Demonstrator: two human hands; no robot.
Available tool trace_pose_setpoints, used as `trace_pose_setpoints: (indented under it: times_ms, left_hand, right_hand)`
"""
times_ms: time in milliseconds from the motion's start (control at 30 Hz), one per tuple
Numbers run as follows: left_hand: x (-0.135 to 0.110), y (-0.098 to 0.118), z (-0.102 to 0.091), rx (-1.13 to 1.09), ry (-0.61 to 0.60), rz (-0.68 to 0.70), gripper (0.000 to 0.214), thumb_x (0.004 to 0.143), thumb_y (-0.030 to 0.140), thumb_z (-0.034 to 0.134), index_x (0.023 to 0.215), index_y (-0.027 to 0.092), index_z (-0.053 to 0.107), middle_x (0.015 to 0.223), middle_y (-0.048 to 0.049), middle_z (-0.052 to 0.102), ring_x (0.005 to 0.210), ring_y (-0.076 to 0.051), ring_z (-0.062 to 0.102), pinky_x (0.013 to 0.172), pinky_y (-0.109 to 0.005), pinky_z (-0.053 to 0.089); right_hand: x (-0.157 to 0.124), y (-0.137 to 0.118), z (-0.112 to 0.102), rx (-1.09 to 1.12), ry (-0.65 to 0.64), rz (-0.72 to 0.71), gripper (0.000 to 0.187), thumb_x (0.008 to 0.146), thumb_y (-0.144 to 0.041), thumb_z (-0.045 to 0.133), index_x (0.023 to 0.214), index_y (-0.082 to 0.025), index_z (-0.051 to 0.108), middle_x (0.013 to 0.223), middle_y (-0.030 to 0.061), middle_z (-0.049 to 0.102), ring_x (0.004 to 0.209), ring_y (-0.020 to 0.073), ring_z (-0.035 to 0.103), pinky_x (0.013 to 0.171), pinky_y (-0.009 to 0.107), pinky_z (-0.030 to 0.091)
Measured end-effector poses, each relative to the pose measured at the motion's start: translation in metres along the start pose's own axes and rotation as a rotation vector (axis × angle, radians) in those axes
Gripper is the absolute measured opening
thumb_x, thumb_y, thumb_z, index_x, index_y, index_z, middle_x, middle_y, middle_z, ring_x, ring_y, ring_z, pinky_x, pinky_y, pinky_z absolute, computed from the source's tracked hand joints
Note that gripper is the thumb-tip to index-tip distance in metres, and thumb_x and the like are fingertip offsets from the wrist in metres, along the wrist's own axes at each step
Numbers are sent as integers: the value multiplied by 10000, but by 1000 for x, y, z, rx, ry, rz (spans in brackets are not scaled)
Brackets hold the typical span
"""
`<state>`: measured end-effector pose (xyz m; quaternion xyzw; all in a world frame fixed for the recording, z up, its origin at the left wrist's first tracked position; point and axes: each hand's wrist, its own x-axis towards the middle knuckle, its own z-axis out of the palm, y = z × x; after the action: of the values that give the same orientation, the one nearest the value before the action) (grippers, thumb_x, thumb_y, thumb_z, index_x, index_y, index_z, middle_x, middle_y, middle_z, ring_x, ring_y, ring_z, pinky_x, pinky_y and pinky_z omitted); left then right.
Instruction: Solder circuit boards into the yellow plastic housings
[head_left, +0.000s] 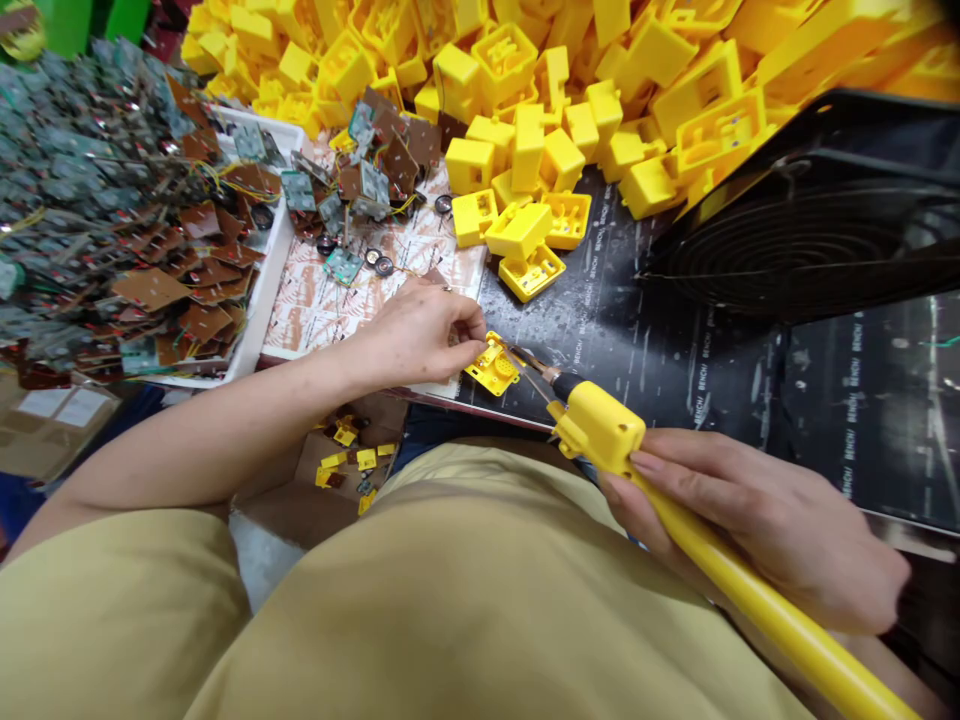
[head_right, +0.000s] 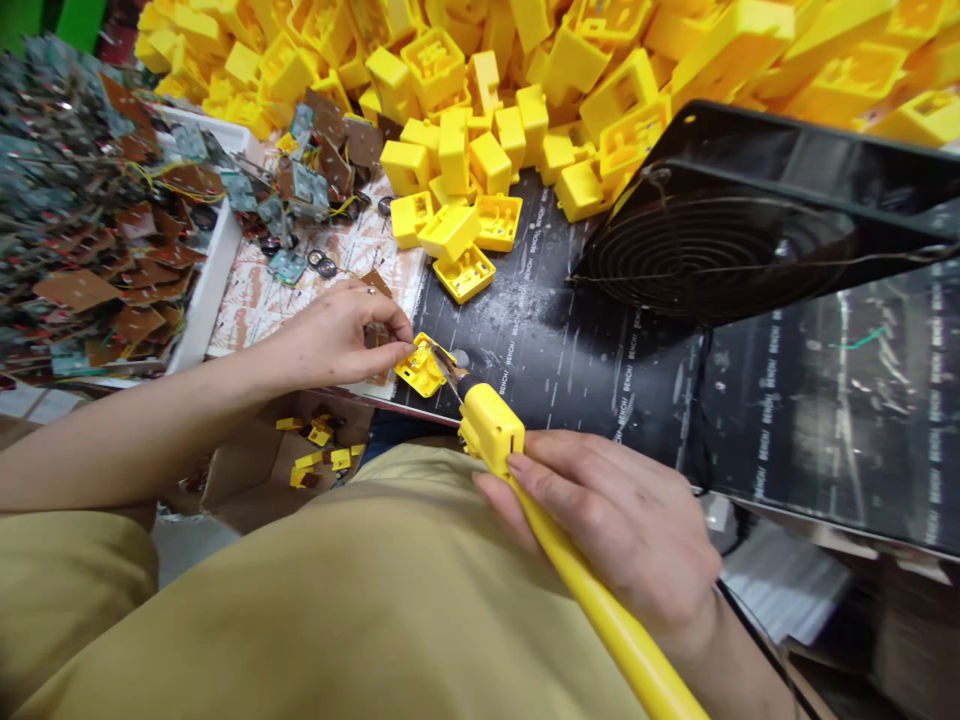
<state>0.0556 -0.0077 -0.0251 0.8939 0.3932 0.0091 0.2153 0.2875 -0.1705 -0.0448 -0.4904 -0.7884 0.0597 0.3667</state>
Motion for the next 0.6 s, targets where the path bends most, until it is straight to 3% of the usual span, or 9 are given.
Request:
trace_pose_setpoints:
  times_ms: [67,367,467,600]
  left_hand:
    - [3,1,-1,1,-38,-6,126,772,204,622,786,166,741,755,-28,750,777,-200,691,881,-362,485]
    - [10,1,-5,-24,-84,-12,135,728,168,620,764,167,751,673,3,712,644,-147,648,798,-305,490]
    - [11,1,-5,-30,-78,-8,118,712,164,625,737,175,740,627,21,689,607,-131,625,747,-282,479]
    - [12,1,-5,-59,-99,-20,108,711,168,627,722,177,734,600,23,671,608,-131,622,717,-269,469]
  right_hand:
    - [4,-4,-1,-43,-22,-30,29,920,-168,607,921,-181,633,807,28,697,720,118,697,732,173,601]
    - [16,-10,-2,-65,-67,-118,43,904,-156,656,890,-155,615,813,33,688,729,111,691,768,173,591]
    - [18,-3,-14,-62,-76,-65,95,952,-237,596,859,-219,603,790,2,680,676,126,685,642,205,604]
    - [13,11,-30,-34,-117,35,43,919,-339,623,921,-296,617,831,-25,685,558,125,645,401,197,513]
